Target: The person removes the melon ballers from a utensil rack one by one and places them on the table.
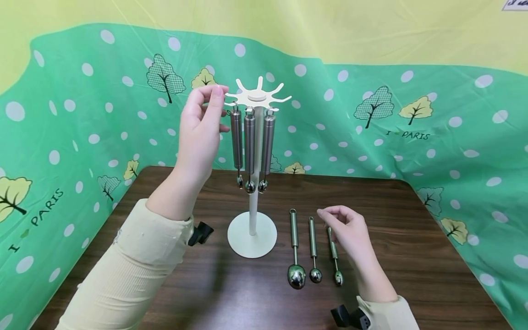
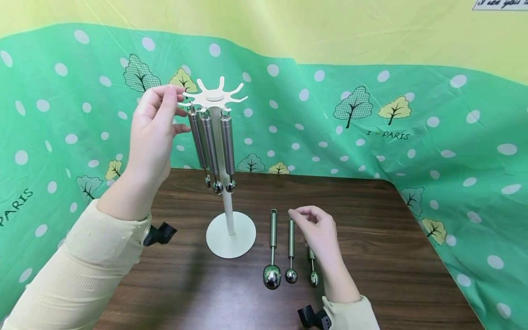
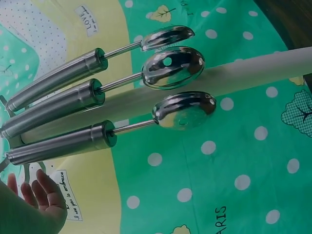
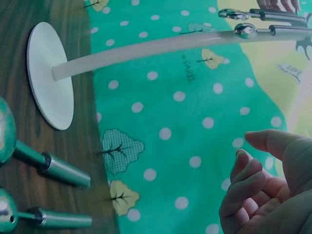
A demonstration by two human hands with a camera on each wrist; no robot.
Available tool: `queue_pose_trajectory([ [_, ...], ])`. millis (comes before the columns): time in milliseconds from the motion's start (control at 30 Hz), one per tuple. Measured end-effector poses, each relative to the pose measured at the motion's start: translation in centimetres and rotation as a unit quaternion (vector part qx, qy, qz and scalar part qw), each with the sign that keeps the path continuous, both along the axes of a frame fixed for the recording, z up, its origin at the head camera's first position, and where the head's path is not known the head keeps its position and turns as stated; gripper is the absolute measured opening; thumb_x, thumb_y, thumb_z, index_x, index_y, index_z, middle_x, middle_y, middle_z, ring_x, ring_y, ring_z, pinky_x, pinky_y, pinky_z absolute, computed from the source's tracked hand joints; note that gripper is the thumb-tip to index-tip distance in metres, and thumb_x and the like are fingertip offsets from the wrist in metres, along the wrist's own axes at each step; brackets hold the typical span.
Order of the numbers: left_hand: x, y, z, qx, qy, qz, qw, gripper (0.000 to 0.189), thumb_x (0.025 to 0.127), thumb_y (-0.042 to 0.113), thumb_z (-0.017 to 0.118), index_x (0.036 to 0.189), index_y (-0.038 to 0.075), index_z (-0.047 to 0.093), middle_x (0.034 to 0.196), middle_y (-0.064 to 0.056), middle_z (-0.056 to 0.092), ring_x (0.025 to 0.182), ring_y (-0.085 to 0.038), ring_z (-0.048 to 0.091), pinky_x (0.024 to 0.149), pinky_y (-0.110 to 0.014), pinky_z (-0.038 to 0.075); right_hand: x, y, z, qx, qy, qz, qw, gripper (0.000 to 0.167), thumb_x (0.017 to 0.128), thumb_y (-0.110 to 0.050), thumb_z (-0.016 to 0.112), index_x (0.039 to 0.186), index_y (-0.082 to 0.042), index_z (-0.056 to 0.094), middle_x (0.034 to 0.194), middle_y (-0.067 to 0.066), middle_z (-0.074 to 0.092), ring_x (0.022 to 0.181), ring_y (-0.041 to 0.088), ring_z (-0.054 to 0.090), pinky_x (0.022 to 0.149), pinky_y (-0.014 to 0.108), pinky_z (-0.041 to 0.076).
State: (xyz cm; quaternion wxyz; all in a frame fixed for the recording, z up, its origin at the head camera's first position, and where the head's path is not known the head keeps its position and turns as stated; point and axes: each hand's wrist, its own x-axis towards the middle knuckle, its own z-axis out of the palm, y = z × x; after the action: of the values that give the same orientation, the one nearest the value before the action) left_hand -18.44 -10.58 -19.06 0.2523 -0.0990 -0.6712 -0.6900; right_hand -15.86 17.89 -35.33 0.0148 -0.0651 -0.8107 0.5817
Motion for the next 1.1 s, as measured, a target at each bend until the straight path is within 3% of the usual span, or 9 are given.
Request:
queue_pose_trajectory([
  [167,0.0,-0.2,0.0,-0.002,-0.004,-0.009,0.9999,0.027,0.105,0.027,0.046,0.123,0.01,0.057,0.121,0.0,0.056,0.096,-0.013,0.051,0.082,-0.03,0.051,-0.4,-0.7,0.9,0.007,0.014,0.024,0.9996,0.032,0.091,-0.031,0.072,0.104,-0.002,0.067,0.059,-0.007,0.051,0.043,0.01,0.047,0.043,0.027,0.044],
  [400,0.1,-0.4,-0.3,-0.022,0.013,-0.04,0.9989,0.035,0.107,0.028,0.041,0.132,0.008,0.056,0.131,-0.002,0.057,0.116,-0.012,0.052,0.093,-0.035,0.049,-1.1,-1.8,2.1,0.035,0.052,0.051,0.9968,0.032,0.092,-0.03,0.071,0.107,-0.002,0.068,0.067,-0.007,0.057,0.043,0.01,0.048,0.044,0.028,0.047],
  [567,0.0,-0.4,-0.5,-0.042,0.023,-0.051,0.9976,0.038,0.107,0.029,0.038,0.134,0.007,0.054,0.136,-0.001,0.054,0.118,-0.01,0.05,0.096,-0.036,0.047,-1.7,-2.7,3.3,0.037,0.071,0.069,0.9945,0.033,0.092,-0.033,0.071,0.108,-0.004,0.069,0.069,-0.004,0.055,0.046,0.011,0.049,0.045,0.028,0.046],
  [867,-0.2,-0.5,-0.8,-0.056,0.038,-0.053,0.9962,0.039,0.108,0.028,0.038,0.139,0.007,0.049,0.133,-0.003,0.055,0.124,-0.01,0.046,0.095,-0.035,0.046,-2.6,-4.2,5.0,0.001,0.107,0.111,0.9879,0.03,0.092,-0.03,0.07,0.106,-0.004,0.068,0.071,-0.007,0.06,0.047,0.012,0.051,0.045,0.027,0.047],
  [1100,-0.1,-0.5,-0.9,-0.057,0.033,-0.047,0.9967,0.039,0.107,0.026,0.04,0.14,0.007,0.048,0.132,-0.005,0.056,0.116,-0.01,0.05,0.091,-0.031,0.045,-2.9,-5.3,5.9,-0.018,0.142,0.137,0.9802,0.027,0.094,-0.023,0.068,0.113,-0.004,0.069,0.092,-0.003,0.071,0.05,0.015,0.058,0.052,0.034,0.057],
])
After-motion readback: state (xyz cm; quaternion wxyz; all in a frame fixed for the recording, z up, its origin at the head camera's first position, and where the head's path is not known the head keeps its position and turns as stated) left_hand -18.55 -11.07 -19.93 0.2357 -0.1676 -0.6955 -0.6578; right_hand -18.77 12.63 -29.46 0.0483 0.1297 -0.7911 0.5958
